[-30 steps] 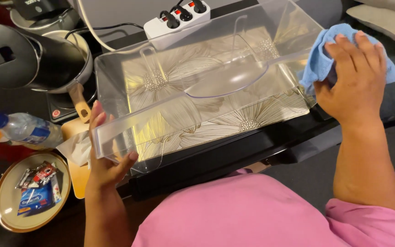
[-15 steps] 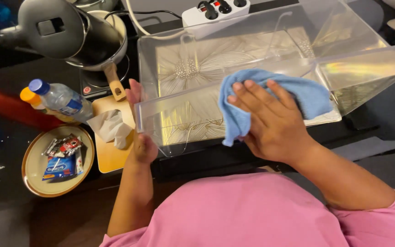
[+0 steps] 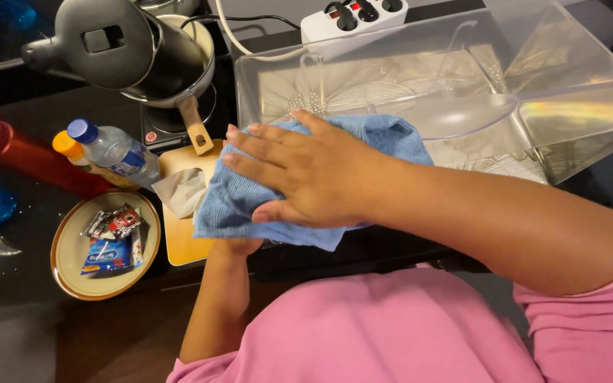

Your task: The person wipes the exterior surfaces of a clear plastic container with a blue cloth. They rotate the container to clean multiple sides, including the top, bottom, and edges, while holding it with the other hand.

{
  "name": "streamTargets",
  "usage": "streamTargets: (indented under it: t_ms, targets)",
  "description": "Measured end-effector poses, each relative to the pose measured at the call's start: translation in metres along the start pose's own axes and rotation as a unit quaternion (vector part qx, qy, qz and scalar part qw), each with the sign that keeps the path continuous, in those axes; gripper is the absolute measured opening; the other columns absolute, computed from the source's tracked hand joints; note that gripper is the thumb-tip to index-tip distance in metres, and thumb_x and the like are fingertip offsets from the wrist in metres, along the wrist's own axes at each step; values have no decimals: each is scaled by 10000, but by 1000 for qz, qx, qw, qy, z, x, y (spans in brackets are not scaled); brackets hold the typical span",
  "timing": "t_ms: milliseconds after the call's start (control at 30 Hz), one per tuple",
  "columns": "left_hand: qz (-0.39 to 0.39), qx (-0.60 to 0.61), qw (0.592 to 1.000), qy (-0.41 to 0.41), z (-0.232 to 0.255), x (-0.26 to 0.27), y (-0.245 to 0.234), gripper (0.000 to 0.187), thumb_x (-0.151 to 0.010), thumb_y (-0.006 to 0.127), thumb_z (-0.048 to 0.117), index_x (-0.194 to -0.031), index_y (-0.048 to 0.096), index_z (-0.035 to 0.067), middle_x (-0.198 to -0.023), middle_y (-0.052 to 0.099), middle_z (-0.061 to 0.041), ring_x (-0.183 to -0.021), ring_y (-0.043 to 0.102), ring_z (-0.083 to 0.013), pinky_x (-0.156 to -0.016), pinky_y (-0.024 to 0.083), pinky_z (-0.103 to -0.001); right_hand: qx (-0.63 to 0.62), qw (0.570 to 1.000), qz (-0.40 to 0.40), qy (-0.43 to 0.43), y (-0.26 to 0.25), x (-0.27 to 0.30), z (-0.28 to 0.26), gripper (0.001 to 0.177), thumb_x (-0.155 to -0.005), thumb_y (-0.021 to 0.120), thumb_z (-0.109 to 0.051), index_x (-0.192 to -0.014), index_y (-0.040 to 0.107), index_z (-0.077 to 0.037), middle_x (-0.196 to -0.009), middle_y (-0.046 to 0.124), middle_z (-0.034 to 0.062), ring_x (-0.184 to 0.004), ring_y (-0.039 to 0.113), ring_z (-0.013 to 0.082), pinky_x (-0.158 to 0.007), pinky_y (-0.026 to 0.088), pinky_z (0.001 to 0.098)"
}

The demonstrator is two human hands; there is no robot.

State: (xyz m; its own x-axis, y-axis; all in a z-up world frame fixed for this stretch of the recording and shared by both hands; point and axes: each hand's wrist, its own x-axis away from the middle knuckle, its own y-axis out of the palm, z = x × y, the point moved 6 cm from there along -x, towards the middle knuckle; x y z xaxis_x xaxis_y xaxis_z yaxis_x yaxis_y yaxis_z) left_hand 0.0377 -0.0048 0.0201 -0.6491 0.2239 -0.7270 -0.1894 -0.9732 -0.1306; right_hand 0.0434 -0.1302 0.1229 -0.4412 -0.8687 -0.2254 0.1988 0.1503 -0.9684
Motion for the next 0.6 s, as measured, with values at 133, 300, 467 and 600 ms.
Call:
streamTargets:
  t_ms: [133,300,467,600]
  targets:
    - [2,-40,999,7,5,1,-3,716,-1087,426,428,-1656,113,124,-1750,15,-158,-1675,28,-322,-1422,64,-551,-53,992,-92,68,-2,22,48,853,-1001,369,-721,-1594,311,-111,-1652,343,121,-1517,303,263,-1120,254,624]
    - [26,-86,996,2,8,1,-3,646,-1109,435,426,-1638,229,117,-1745,125,-194,-1670,113,-356,-1406,106,-546,-31,948,-206,241,-7,84,125,805,-994,273,-703,-1575,375,-154,-1647,359,71,-1512,321,229,-1167,237,557]
    - [60,-18,998,8,0,3,4,679,-1103,471,531,-1647,251,190,-1758,99,-146,-1678,89,-354,-1404,124,-590,1,900,-174,399,-25,107,125,764,-1047,219,-668,-1421,590,-115,-1534,528,120,-1397,502,328,-1005,463,586]
    - [74,11,997,-18,-4,7,-2,733,-1040,547,508,-1647,284,193,-1764,108,-149,-1681,104,-336,-1407,154,-585,82,956,132,250,-22,92,84,528,-1049,557,-588,-892,715,-109,-835,640,127,-766,624,374,-660,466,512]
